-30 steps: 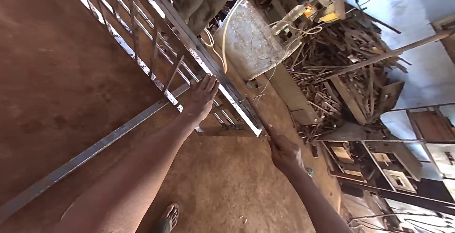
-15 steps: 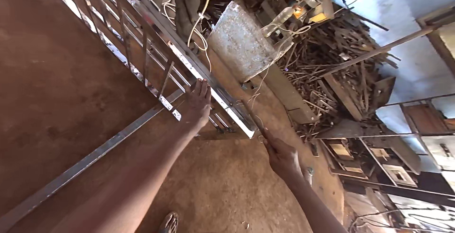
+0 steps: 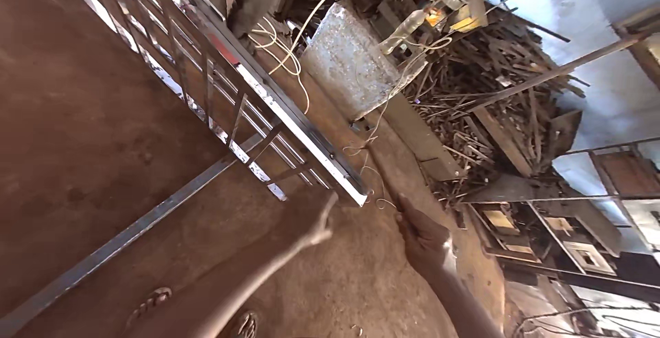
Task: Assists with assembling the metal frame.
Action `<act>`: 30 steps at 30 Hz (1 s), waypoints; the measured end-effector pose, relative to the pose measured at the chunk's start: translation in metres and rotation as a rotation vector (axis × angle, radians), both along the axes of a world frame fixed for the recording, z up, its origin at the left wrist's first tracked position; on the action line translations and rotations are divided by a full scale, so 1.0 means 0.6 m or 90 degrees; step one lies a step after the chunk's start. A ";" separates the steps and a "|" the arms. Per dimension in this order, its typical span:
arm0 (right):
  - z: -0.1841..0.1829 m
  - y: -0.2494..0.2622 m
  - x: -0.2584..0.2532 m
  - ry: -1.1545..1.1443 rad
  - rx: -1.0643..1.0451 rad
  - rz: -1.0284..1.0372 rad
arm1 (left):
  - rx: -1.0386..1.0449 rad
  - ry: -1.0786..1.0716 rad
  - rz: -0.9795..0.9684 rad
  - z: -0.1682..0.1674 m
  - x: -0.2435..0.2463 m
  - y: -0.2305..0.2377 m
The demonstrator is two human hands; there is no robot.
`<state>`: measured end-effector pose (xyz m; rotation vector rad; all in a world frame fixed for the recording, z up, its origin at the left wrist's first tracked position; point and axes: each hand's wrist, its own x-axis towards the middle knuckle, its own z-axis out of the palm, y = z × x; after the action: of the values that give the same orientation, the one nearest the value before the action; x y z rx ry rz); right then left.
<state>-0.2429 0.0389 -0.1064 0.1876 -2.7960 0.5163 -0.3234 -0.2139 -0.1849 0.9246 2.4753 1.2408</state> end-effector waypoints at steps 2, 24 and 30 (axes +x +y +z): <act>-0.028 -0.004 -0.008 0.000 0.046 0.018 | -0.104 0.103 0.174 -0.020 -0.055 -0.022; -0.061 -0.014 -0.025 0.019 0.159 0.027 | -0.303 0.270 0.164 -0.037 -0.175 -0.041; -0.056 -0.007 -0.027 0.021 0.173 0.041 | -0.319 0.267 0.158 -0.037 -0.170 -0.042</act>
<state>-0.2593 0.0345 -0.1401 0.3412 -2.8257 0.1430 -0.4252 -0.2391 -0.2073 0.8170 3.0898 0.4488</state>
